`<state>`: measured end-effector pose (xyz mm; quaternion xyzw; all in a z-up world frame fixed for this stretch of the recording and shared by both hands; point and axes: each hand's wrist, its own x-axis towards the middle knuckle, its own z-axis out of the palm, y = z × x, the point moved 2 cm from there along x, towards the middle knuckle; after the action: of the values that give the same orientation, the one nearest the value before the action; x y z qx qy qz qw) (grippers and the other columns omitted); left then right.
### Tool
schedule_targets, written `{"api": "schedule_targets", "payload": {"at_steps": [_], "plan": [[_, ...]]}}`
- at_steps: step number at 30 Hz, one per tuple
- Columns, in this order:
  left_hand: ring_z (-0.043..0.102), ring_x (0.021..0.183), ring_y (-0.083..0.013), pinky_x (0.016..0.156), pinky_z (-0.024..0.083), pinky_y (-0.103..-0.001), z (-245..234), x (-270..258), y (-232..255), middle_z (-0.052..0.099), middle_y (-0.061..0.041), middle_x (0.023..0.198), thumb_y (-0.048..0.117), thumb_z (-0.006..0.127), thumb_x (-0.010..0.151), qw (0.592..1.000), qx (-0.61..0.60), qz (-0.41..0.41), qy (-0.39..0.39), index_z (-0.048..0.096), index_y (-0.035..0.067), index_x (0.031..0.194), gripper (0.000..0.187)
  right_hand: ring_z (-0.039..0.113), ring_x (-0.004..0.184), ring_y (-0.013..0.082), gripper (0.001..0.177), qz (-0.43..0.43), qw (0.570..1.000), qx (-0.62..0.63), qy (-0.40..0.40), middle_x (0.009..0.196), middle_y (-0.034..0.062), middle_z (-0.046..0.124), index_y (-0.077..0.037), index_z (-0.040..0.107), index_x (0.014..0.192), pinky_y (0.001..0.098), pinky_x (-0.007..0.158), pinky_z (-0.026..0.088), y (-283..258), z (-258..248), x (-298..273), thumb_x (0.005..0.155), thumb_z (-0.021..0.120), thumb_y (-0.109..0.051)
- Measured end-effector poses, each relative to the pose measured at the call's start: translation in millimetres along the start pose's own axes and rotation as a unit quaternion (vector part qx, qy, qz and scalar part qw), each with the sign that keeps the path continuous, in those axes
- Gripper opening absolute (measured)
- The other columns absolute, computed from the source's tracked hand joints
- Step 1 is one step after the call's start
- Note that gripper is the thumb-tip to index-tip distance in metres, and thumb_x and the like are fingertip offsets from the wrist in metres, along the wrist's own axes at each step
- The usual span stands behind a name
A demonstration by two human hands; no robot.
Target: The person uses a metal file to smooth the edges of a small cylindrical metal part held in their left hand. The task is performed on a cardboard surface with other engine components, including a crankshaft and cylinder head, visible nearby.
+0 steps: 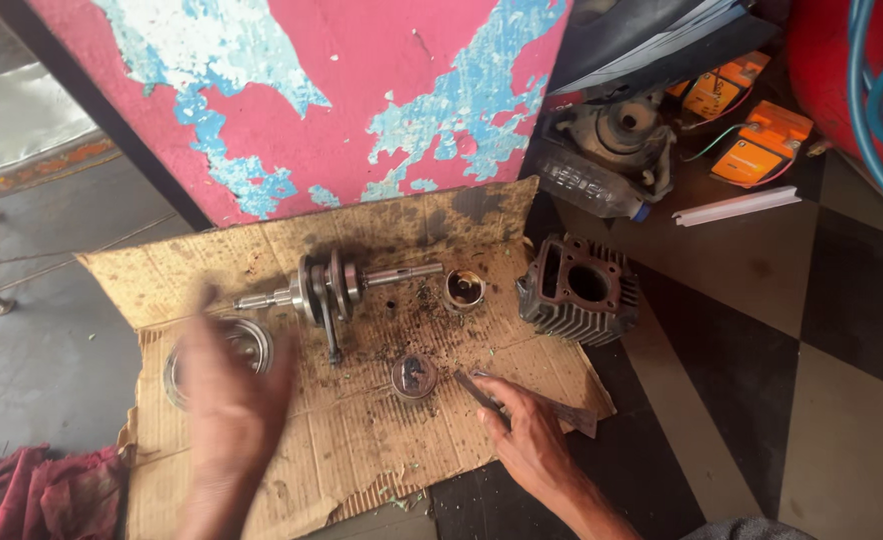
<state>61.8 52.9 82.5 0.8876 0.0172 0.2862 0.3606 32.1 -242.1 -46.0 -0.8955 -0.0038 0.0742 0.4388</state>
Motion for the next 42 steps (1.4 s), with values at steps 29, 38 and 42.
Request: {"api": "schedule_targets", "payload": {"at_steps": [29,38,42], "plan": [[0.052,0.129,-0.0404,0.105,0.045,-0.047,102.9,-80.4,-4.8,0.052,-0.022,0.136,0.027,0.081,0.082,0.951,-0.069,-0.09,-0.287,0.035,0.006,0.149,0.084,0.061,0.133,0.0303,0.046,0.003,0.999,-0.01,-0.034,0.139,0.0157,0.065,-0.007,0.06,0.141,0.0416,0.11,0.052,0.8,11.2,-0.3,0.097,0.061,-0.02],[0.056,0.123,-0.0413,0.101,0.047,-0.049,116.2,-84.5,-9.3,0.06,-0.02,0.127,0.031,0.082,0.081,0.961,-0.064,-0.076,-0.256,0.047,0.005,0.142,0.075,0.059,0.134,0.0292,0.049,0.015,0.999,-0.005,-0.037,0.141,0.0134,0.063,-0.01,0.057,0.145,0.0418,0.111,0.05,-1.8,9.7,-0.2,0.097,0.061,-0.02],[0.057,0.12,-0.041,0.099,0.047,-0.049,115.0,-86.5,-13.4,0.061,-0.02,0.123,0.029,0.085,0.078,0.965,-0.052,-0.079,-0.246,0.051,0.006,0.14,0.075,0.061,0.133,0.0292,0.048,-0.009,1.0,-0.011,-0.018,0.14,0.0124,0.065,-0.01,0.058,0.144,0.0419,0.111,0.051,-1.2,10.9,-0.5,0.097,0.061,-0.019]]}}
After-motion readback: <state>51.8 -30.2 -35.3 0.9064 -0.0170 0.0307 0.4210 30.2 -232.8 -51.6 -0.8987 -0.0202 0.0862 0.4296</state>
